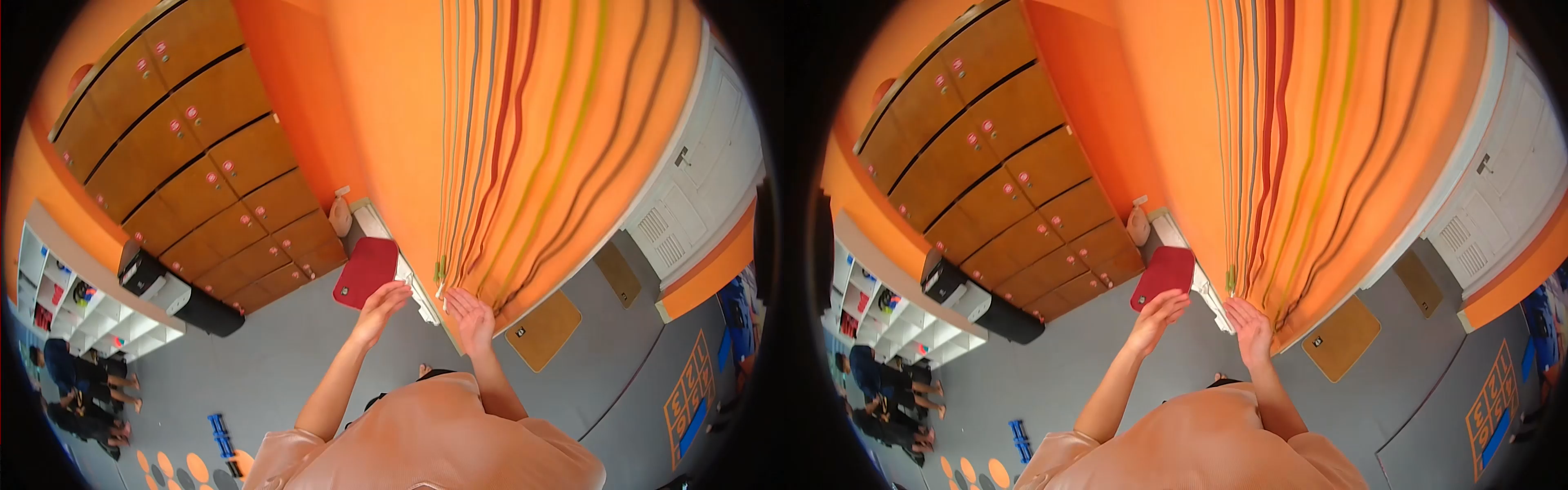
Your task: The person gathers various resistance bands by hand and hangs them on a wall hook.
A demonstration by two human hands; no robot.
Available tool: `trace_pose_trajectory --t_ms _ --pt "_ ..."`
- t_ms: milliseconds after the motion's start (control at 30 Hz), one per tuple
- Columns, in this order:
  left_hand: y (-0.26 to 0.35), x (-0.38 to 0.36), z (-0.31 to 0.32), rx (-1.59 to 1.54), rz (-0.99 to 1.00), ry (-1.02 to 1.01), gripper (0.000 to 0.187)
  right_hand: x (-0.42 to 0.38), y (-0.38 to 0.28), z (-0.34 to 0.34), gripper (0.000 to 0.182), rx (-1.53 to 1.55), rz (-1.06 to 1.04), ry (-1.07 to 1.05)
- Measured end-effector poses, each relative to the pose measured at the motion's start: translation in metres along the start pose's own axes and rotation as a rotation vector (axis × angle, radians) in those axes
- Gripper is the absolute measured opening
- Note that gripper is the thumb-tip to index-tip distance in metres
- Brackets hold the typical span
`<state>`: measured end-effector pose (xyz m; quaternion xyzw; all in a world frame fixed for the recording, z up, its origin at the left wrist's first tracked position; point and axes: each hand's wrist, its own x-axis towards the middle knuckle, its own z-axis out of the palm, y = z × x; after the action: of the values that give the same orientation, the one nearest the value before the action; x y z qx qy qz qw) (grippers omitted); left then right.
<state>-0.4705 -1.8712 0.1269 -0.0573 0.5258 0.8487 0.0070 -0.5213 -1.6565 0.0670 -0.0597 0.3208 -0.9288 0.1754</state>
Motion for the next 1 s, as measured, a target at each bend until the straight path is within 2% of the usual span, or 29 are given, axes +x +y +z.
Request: trace_pose_trajectory --t_ms 33,100,167,233,267,333,367,433,467,600,700,767,800,867,967,1000 --pt "0.012 0.028 0.004 0.154 0.009 -0.041 0.033 0.023 0.000 0.011 0.059 -0.002 -0.011 0.014" --pt "0.014 0.099 -0.001 0.286 0.150 -0.129 0.029 0.064 -0.002 0.029 0.057 -0.163 -0.048 0.017" --pt "0.026 0.157 0.012 0.419 0.267 -0.080 0.031 0.097 -0.003 0.036 0.050 -0.260 -0.117 0.067" --pt "0.044 0.204 0.031 0.717 0.514 0.005 0.038 0.121 -0.008 0.048 0.044 -0.424 -0.223 0.131" --pt "0.052 0.222 0.040 0.698 0.512 -0.034 0.038 0.132 -0.010 0.053 0.044 -0.439 -0.248 0.162" --pt "0.059 0.250 0.055 0.785 0.756 0.051 0.037 0.147 -0.010 0.059 0.036 -0.602 -0.381 0.307" --pt "0.056 0.262 0.057 0.757 0.753 -0.003 0.037 0.153 -0.009 0.060 0.036 -0.617 -0.414 0.354" --pt "0.052 0.279 0.055 0.766 0.795 -0.035 0.029 0.161 -0.003 0.064 0.033 -0.695 -0.609 0.411" --pt "0.043 0.291 0.052 0.690 0.849 -0.052 0.019 0.166 0.002 0.066 0.032 -0.719 -0.658 0.470" --pt "0.059 0.309 0.039 0.574 0.789 -0.279 0.012 0.195 0.002 0.101 0.032 -0.808 -0.792 0.687" --pt "0.072 0.314 0.024 0.524 0.747 -0.483 0.011 0.223 -0.014 0.137 0.033 -0.892 -0.910 0.728" --pt "0.072 0.316 0.009 0.402 0.563 -0.722 0.011 0.239 -0.029 0.171 0.039 -0.788 -0.893 0.604" --pt "0.077 0.315 0.003 0.379 0.570 -0.766 0.011 0.245 -0.039 0.189 0.045 -0.781 -0.870 0.531" --pt "0.085 0.309 -0.010 0.343 0.444 -0.854 0.009 0.260 -0.059 0.224 0.048 -0.743 -0.923 0.456" --pt "0.078 0.316 -0.017 0.434 0.522 -0.970 0.011 0.281 -0.105 0.300 0.047 -0.801 -1.057 0.469" --pt "0.080 0.313 -0.013 0.378 0.569 -0.993 0.011 0.282 -0.125 0.318 0.047 -0.862 -1.098 0.458"
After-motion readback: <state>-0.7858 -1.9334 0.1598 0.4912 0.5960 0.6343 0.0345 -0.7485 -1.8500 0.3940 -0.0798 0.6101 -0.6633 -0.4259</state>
